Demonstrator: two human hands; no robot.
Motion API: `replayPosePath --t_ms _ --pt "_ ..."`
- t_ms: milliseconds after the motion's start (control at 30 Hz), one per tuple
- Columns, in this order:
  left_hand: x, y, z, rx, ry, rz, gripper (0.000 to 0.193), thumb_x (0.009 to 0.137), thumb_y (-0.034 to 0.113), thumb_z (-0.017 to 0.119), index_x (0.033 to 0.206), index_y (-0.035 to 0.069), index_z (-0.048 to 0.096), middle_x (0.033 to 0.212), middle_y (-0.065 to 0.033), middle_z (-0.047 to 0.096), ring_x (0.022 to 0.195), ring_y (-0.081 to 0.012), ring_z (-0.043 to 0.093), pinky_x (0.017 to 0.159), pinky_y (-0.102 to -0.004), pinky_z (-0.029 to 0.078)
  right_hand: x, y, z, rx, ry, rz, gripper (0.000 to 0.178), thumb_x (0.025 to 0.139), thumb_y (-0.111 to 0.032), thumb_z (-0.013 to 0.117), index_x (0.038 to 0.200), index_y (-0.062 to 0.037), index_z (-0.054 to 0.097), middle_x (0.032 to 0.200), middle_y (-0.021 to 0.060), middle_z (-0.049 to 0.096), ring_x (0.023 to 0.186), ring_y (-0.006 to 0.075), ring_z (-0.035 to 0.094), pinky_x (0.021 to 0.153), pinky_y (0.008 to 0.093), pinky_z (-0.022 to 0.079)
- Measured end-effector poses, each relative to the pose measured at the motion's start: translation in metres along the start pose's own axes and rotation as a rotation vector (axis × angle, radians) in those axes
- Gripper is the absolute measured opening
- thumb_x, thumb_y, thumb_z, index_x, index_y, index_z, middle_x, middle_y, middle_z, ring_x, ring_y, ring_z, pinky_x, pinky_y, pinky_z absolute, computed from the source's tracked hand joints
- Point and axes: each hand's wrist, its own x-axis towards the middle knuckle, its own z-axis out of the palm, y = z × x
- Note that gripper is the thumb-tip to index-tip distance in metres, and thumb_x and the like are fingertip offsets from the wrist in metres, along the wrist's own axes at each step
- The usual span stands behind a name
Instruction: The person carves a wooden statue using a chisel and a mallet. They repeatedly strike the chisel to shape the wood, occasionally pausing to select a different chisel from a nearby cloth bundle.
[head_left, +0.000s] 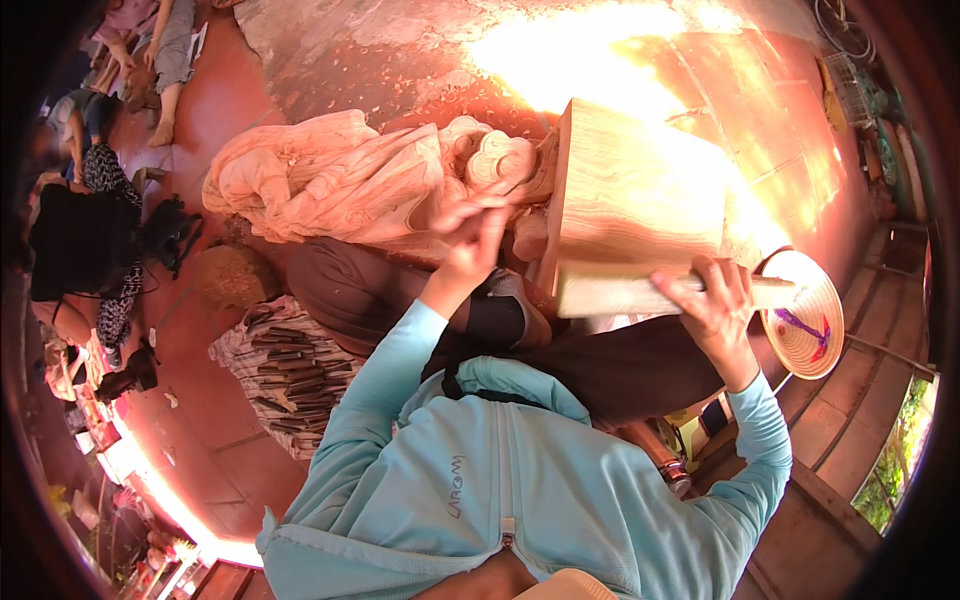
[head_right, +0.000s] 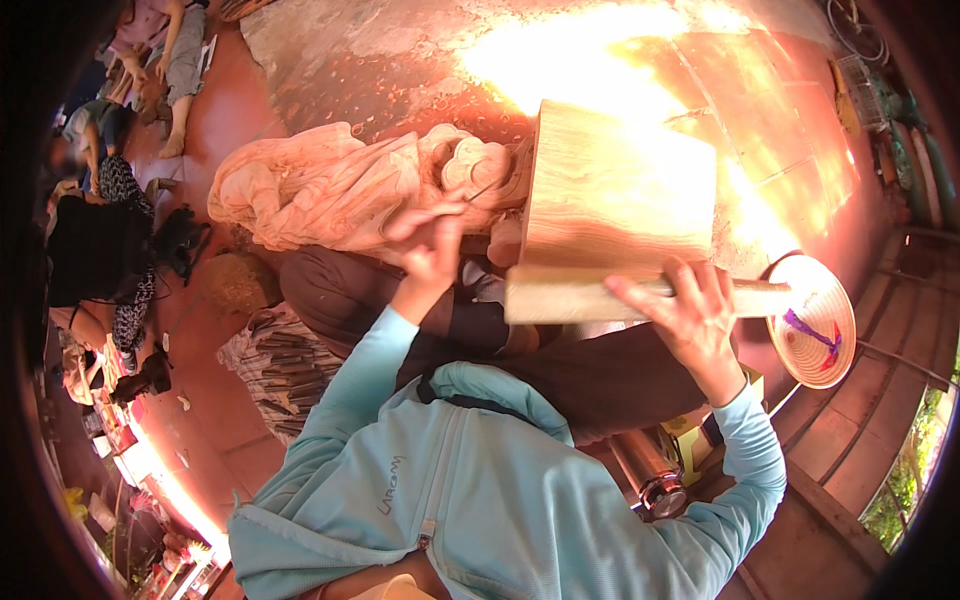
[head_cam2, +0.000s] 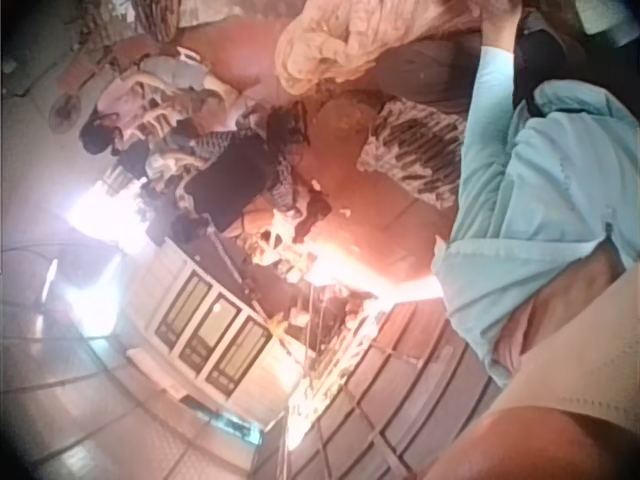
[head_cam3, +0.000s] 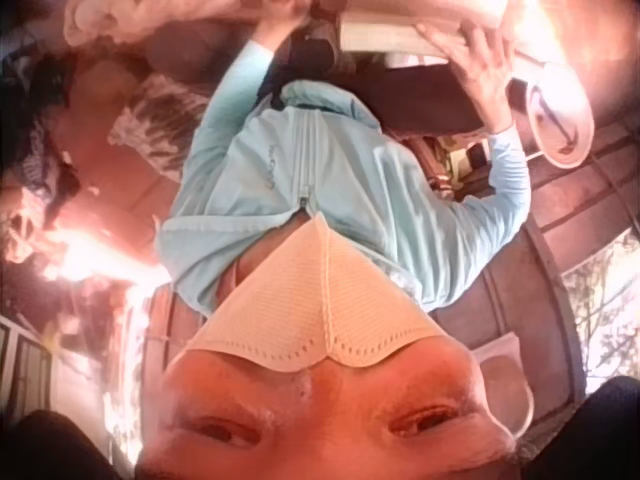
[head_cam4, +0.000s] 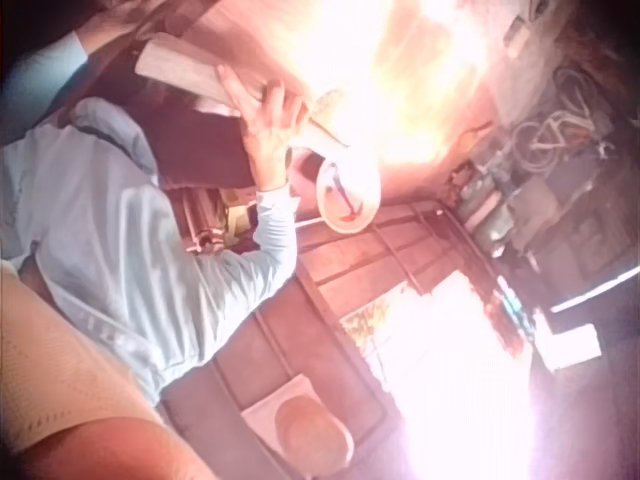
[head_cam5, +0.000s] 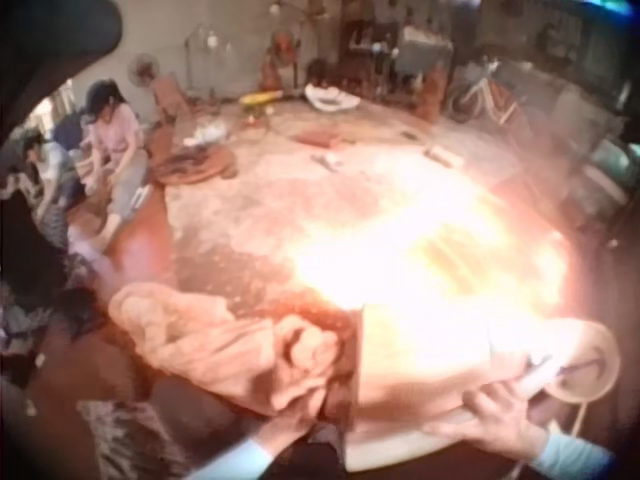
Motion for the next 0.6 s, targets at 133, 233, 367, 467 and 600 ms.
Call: replayPosePath --t_ms 133,233,367,467,600 --pt "0.074 0.11 -0.02 -0.058 0.313 -0.063 0.01 0.096 0.014 0.052 0.093 0.009 0.043 0.071 -0.0056 0.054 0.059 -0.0183 0.053 0.061 -0.0328 0.047 -0.012 0.012 0.016 0.036 0.091 0.276 0.083 0.057 0.007 0.065 0.131 -0.0283 0.058 0.084 0.0039 0.055 0.074 0.023 0.056 0.067 0.0355 0.046" --pt "0.122 0.213 -0.031 -0.467 -0.012 0.279 0.023 0.087 0.021 0.062 0.069 0.018 0.047 0.055 0.0089 0.04 0.048 -0.0052 0.036 0.049 -0.0222 0.028 -0.003 0.018 0.024 0.257 0.145 0.549 0.08 0.063 0.011 0.061 0.136 -0.0215 0.054 0.102 0.0118 0.064 0.091 0.0298 0.063 0.081 0.0395 0.049" --pt "0.157 0.268 -0.011 -0.409 -0.616 0.478 0.034 0.091 0.016 0.061 0.124 0.011 0.056 0.071 0.0036 0.053 0.046 -0.0053 0.044 0.042 -0.0232 0.033 -0.009 0.034 0.028 0.44 0.3 0.71 0.072 0.07 0.012 0.054 0.139 -0.0105 0.048 0.125 0.0172 0.061 0.112 0.0267 0.061 0.094 0.0374 0.047" --pt "0.172 0.271 -0.008 -0.569 -0.506 1.104 0.03 0.091 0.009 0.055 0.12 0.016 0.055 0.064 0.0067 0.039 0.042 -0.0022 0.027 0.04 -0.0219 0.02 -0.025 0.05 0.041 0.582 0.284 0.864 0.071 0.072 0.01 0.055 0.139 -0.0095 0.047 0.125 0.0148 0.06 0.11 0.021 0.06 0.091 0.0331 0.048" --pt "0.163 0.307 -0.01 -0.144 -0.663 0.596 0.018 0.087 0.008 0.053 0.101 0.02 0.055 0.059 0.0088 0.034 0.039 -0.0025 0.022 0.041 -0.0217 0.015 -0.027 0.057 0.048 0.676 0.278 0.993 0.067 0.073 0.006 0.057 0.138 -0.0078 0.048 0.11 0.0097 0.063 0.096 0.0156 0.061 0.083 0.0285 0.049"
